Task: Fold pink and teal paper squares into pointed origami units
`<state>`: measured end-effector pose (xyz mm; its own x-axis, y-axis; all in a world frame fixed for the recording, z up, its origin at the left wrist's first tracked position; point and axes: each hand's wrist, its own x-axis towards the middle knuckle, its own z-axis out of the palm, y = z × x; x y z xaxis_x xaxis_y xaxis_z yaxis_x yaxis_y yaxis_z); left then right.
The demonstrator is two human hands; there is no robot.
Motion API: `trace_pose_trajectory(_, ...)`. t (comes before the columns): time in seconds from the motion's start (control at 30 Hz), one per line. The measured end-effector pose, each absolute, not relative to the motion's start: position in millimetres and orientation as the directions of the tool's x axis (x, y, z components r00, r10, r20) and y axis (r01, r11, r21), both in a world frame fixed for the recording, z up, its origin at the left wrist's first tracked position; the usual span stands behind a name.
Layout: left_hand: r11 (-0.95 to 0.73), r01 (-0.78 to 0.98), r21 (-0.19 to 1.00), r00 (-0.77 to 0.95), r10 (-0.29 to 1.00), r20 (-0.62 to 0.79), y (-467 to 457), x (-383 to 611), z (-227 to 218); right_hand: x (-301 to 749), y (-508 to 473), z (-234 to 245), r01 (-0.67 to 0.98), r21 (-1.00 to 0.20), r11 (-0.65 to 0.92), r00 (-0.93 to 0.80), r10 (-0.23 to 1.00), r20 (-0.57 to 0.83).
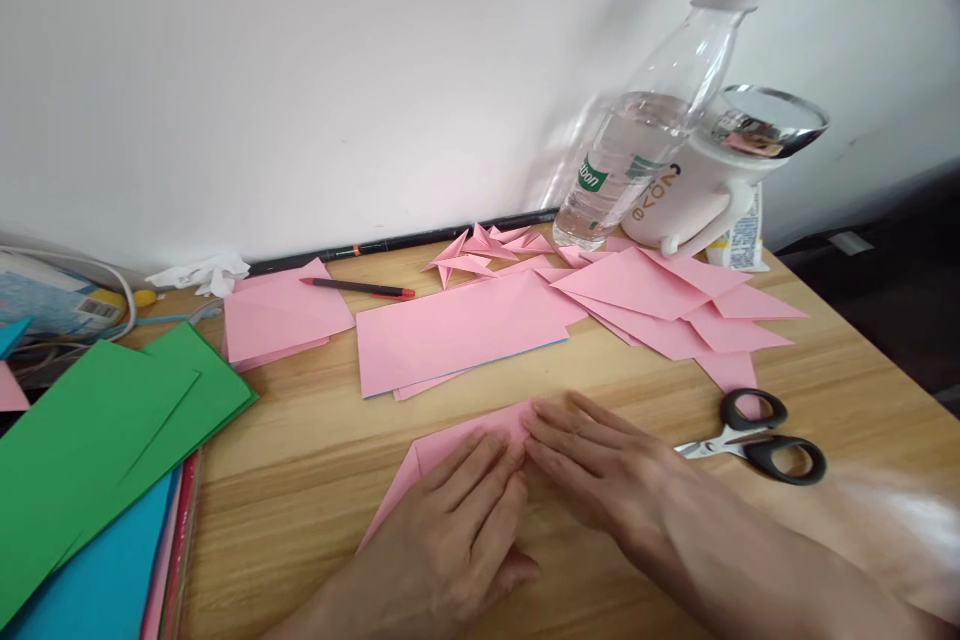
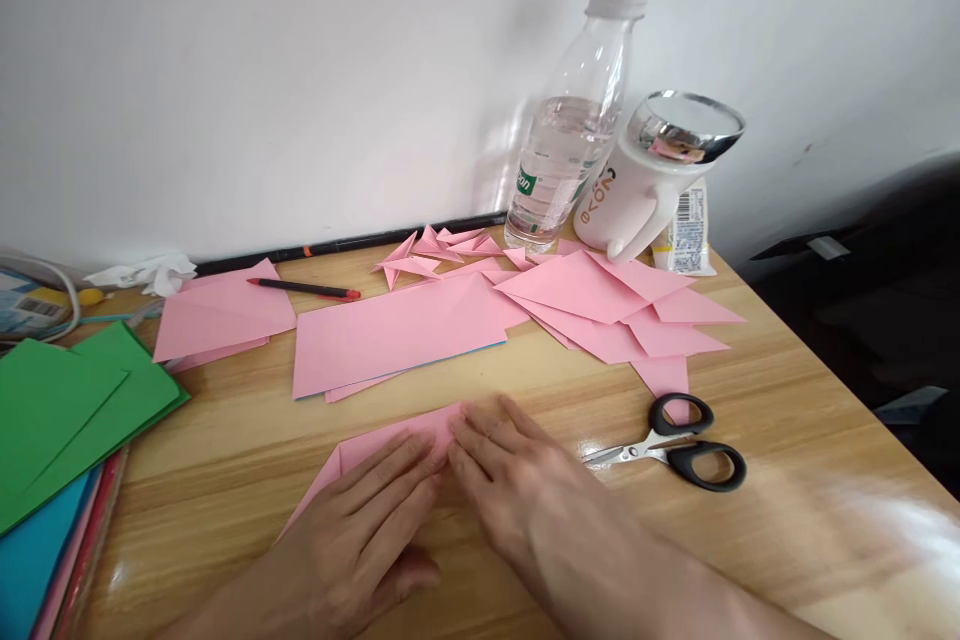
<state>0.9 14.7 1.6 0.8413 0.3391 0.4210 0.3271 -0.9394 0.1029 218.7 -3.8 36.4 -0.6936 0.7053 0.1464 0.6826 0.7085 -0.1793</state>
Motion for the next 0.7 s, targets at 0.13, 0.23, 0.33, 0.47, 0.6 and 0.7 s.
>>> trace_pose_trajectory(0.13, -0.946, 0.311, 0.09, 0.86, 0.32, 0.398, 17, 2, 5, 218, 15, 39, 0.697, -0.47, 0.541, -0.581, 0.811, 0.071)
trace_pose_trajectory(0.23, -0.941, 0.324, 0.1, 0.855, 0.336, 0.395, 16, 2, 4, 212, 24, 25, 0.692, -0.53, 0.49, -0.49, 0.858, 0.155)
trace_pose_trajectory(0.33, -0.933, 0.343, 0.108, 0.851, 0.357, 0.385, 15, 3, 3, 206, 27, 13, 0.722, -0.543, 0.428, -0.394, 0.9, 0.186)
trace_pose_trajectory(0.47, -0.934, 0.339, 0.115, 0.851, 0.357, 0.384, 14, 3, 5, 209, 31, 10, 0.824, -0.426, 0.374, -0.341, 0.927, 0.154)
trace_pose_trajectory(0.6, -0.936, 0.333, 0.111, 0.855, 0.349, 0.384, 14, 2, 6, 219, 38, 8, 0.891, -0.344, 0.296, -0.273, 0.955, 0.115)
trace_pose_trajectory(0.7, -0.937, 0.337, 0.091, 0.865, 0.346, 0.364, 13, 1, 3, 223, 43, 5, 0.883, -0.385, 0.268, -0.258, 0.963, 0.078)
